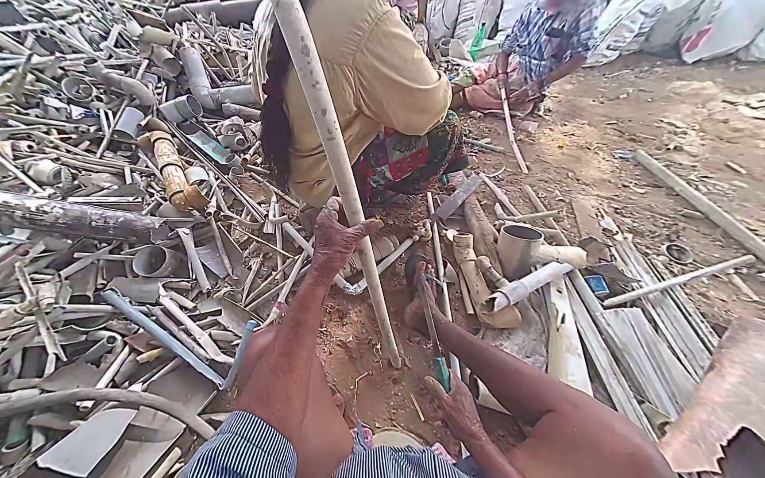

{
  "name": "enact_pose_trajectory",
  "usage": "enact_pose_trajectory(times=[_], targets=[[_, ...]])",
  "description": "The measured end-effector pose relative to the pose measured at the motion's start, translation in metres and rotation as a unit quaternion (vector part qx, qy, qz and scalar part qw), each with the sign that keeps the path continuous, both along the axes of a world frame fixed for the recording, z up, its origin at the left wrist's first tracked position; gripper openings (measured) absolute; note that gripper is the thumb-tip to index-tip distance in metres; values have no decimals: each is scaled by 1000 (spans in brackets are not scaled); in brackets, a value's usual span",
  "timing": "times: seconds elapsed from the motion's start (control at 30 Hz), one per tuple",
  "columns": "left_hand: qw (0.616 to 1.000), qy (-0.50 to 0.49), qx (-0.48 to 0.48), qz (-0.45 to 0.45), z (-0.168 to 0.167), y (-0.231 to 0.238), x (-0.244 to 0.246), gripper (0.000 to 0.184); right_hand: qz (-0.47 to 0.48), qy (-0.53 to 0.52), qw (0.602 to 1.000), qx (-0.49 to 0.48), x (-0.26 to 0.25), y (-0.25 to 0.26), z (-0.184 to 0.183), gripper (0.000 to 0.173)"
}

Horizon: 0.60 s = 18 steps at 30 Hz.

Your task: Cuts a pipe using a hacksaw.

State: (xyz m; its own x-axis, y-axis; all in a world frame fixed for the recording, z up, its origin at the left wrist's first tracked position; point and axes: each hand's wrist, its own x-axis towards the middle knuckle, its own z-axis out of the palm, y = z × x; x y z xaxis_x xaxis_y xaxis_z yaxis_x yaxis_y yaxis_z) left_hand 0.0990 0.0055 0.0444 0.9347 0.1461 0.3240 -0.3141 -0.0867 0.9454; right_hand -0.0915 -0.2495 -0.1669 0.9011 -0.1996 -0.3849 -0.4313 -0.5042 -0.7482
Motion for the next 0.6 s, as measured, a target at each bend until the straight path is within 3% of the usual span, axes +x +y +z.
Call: enact_pose_trajectory(times=[0.07, 0.2, 0.23, 0.37, 0.47, 0.6], targets=[[1000, -15, 8, 18, -7, -3, 6, 43, 5, 8, 1000, -5, 2, 1, -3, 40], [993, -60, -87, 47, -37, -18, 11, 10, 16, 35, 999, -17, 2, 3, -5, 40], [990, -52, -126, 46, -44, -24, 10, 9, 18, 36, 999, -20, 1, 3, -6, 40], [978, -47, -204, 13, -60, -39, 9, 34, 27, 24, 999, -14, 0, 4, -8, 43], [973, -34, -229, -7, -57, -42, 8, 30, 12, 51, 999, -1, 3, 11, 12, 42], [968, 2, -249, -19, -55, -36, 8, 20, 31, 41, 998, -27, 0, 3, -1, 44]])
